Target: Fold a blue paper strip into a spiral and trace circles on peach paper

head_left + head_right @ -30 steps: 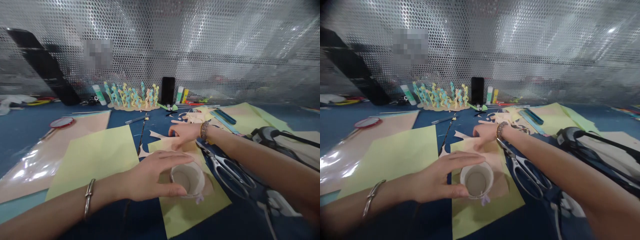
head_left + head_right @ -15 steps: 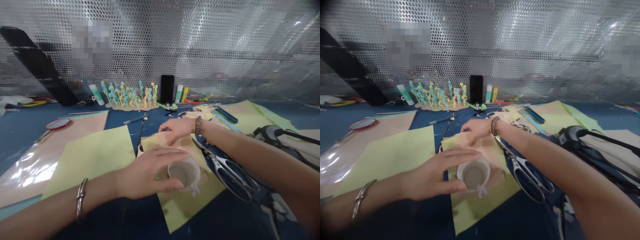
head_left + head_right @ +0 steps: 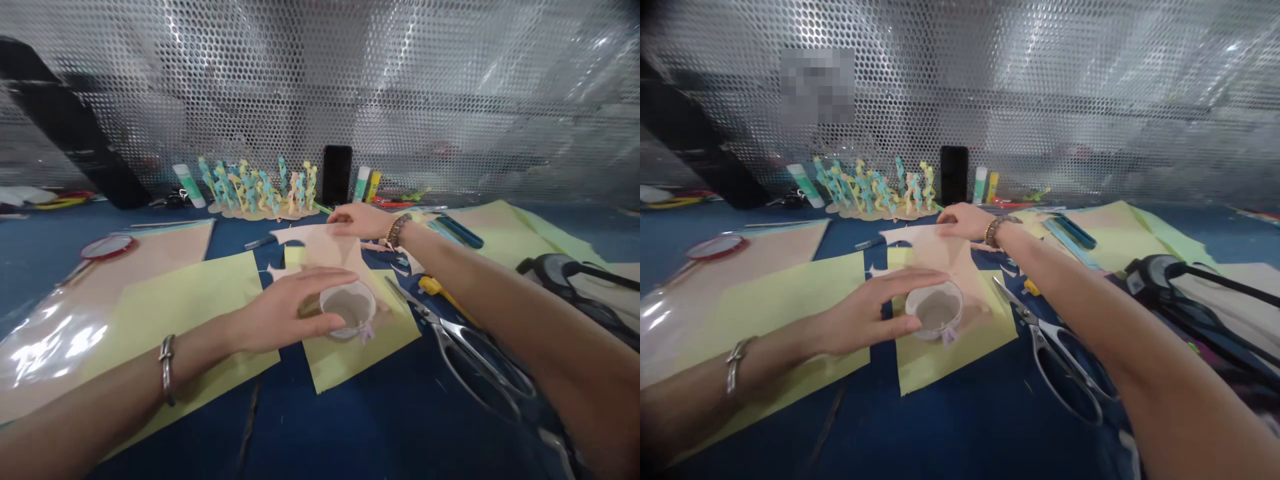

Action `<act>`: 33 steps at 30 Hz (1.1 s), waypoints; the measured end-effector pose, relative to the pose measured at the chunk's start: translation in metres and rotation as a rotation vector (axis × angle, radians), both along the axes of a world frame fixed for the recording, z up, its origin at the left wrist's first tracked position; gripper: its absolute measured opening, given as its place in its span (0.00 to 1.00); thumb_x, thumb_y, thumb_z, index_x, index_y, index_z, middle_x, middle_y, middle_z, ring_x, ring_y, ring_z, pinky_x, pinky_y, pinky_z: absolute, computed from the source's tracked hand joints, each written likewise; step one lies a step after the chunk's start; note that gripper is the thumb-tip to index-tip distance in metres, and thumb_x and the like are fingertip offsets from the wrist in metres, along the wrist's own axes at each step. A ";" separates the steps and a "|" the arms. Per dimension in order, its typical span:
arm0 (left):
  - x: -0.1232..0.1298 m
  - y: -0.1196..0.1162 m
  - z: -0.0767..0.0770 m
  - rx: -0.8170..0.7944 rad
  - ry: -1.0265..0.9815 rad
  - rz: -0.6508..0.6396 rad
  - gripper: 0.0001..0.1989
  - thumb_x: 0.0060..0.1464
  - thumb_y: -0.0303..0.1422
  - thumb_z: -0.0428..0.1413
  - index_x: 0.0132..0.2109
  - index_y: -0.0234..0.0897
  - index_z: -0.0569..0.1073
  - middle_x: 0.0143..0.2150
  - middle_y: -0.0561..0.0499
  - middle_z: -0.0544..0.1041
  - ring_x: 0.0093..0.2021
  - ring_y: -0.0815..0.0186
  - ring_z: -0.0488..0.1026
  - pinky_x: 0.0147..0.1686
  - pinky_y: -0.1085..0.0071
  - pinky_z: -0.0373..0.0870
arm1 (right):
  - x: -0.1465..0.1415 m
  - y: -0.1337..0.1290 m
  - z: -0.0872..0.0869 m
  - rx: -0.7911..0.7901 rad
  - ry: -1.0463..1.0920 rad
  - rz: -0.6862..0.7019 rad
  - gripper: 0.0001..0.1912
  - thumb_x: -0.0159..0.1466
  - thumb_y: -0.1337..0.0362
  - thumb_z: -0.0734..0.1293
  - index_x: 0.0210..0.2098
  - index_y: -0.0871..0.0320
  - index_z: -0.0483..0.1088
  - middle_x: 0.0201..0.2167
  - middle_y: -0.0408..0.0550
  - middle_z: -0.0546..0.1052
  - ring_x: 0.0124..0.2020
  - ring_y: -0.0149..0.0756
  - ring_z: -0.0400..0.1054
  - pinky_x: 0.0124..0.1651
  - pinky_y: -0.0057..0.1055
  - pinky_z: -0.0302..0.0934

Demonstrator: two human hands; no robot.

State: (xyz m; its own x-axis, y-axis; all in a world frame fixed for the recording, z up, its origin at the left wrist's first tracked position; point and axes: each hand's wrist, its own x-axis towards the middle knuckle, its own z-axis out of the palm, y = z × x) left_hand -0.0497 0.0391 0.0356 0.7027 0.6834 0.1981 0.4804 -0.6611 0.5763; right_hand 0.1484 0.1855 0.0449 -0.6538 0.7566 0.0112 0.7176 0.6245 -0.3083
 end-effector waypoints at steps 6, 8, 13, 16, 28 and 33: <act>-0.001 -0.002 -0.008 -0.027 -0.032 -0.016 0.26 0.56 0.42 0.53 0.61 0.45 0.60 0.62 0.50 0.64 0.62 0.61 0.59 0.60 0.62 0.57 | 0.032 0.009 -0.007 0.055 -0.163 -0.135 0.12 0.54 0.60 0.67 0.33 0.60 0.76 0.32 0.50 0.79 0.34 0.39 0.71 0.35 0.28 0.60; -0.002 -0.001 -0.009 -0.032 -0.045 -0.014 0.26 0.56 0.42 0.53 0.61 0.46 0.60 0.63 0.51 0.64 0.62 0.61 0.59 0.61 0.62 0.56 | 0.034 0.008 -0.013 0.028 -0.223 -0.129 0.10 0.50 0.58 0.70 0.26 0.59 0.75 0.27 0.48 0.78 0.30 0.39 0.71 0.30 0.28 0.58; -0.002 0.001 -0.013 -0.029 -0.105 -0.084 0.29 0.52 0.47 0.55 0.60 0.46 0.61 0.63 0.50 0.63 0.63 0.60 0.58 0.61 0.61 0.56 | 0.032 -0.007 -0.006 0.118 -0.203 -0.273 0.13 0.59 0.58 0.61 0.30 0.61 0.72 0.27 0.52 0.76 0.29 0.40 0.69 0.29 0.30 0.56; -0.001 0.001 -0.016 0.007 -0.131 -0.087 0.33 0.47 0.47 0.60 0.59 0.46 0.63 0.62 0.50 0.64 0.62 0.59 0.59 0.61 0.62 0.56 | 0.032 -0.036 0.006 0.191 -0.148 -0.378 0.11 0.62 0.66 0.56 0.38 0.63 0.67 0.31 0.55 0.75 0.30 0.40 0.68 0.30 0.31 0.57; -0.007 0.005 -0.007 0.169 -0.348 0.228 0.25 0.53 0.41 0.57 0.57 0.42 0.66 0.62 0.49 0.64 0.61 0.61 0.60 0.58 0.65 0.60 | 0.062 -0.115 0.001 0.498 0.163 -0.156 0.14 0.67 0.63 0.54 0.43 0.55 0.70 0.47 0.50 0.74 0.50 0.41 0.66 0.56 0.43 0.54; -0.010 0.006 -0.001 0.216 -0.341 0.259 0.24 0.53 0.42 0.56 0.57 0.44 0.66 0.61 0.51 0.65 0.62 0.60 0.59 0.58 0.65 0.61 | 0.072 -0.136 -0.016 0.160 -0.091 -0.153 0.14 0.64 0.58 0.58 0.44 0.54 0.70 0.44 0.49 0.76 0.44 0.44 0.71 0.44 0.40 0.65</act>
State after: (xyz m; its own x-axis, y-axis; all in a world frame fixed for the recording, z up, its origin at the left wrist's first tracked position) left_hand -0.0599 0.0446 0.0350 0.3848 0.7452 0.5446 0.4523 -0.6666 0.5926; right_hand 0.2204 0.0492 0.0286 -0.5354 0.8402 0.0854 0.8278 0.5422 -0.1443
